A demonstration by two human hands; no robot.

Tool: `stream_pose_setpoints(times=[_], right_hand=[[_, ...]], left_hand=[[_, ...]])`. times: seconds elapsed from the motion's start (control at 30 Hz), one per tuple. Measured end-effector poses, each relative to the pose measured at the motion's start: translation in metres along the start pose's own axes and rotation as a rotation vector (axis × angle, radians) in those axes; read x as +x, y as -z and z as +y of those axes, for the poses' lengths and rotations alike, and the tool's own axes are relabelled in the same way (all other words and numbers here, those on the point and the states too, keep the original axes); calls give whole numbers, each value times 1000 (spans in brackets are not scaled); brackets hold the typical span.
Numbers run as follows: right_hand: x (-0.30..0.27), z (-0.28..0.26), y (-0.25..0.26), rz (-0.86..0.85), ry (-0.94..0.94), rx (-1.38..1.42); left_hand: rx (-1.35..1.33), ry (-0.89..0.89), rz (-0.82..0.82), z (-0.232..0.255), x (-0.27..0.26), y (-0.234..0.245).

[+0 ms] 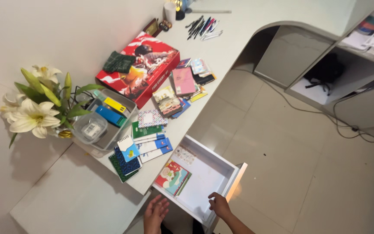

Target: The person organizes stationery items on a white desk by placing them into an open drawer. They handle various notebooks, notepads, and small boxes, stacking them neatly inside the drawer.

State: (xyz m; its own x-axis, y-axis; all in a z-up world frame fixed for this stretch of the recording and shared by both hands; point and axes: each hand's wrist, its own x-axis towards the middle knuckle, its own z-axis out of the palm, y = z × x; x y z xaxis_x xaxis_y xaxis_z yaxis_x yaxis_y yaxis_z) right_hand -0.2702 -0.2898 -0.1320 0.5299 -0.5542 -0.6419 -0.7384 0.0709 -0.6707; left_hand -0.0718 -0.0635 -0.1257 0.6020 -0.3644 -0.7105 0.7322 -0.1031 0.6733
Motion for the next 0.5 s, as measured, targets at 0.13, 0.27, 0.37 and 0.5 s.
stream_pose_setpoints(times=[0.13, 0.27, 0.37, 0.5], right_hand=[[-5, 0, 28, 75, -32, -59], [-16, 6, 46, 130, -6, -45], [-25, 7, 50, 174, 4, -34], [-42, 14, 33, 310, -26, 22]], left_hand=[[-19, -24, -38, 3, -5, -22], [-45, -21, -86, 5, -13, -27], [-53, 13, -129, 11, -19, -26], [-22, -23, -167, 8, -26, -29]])
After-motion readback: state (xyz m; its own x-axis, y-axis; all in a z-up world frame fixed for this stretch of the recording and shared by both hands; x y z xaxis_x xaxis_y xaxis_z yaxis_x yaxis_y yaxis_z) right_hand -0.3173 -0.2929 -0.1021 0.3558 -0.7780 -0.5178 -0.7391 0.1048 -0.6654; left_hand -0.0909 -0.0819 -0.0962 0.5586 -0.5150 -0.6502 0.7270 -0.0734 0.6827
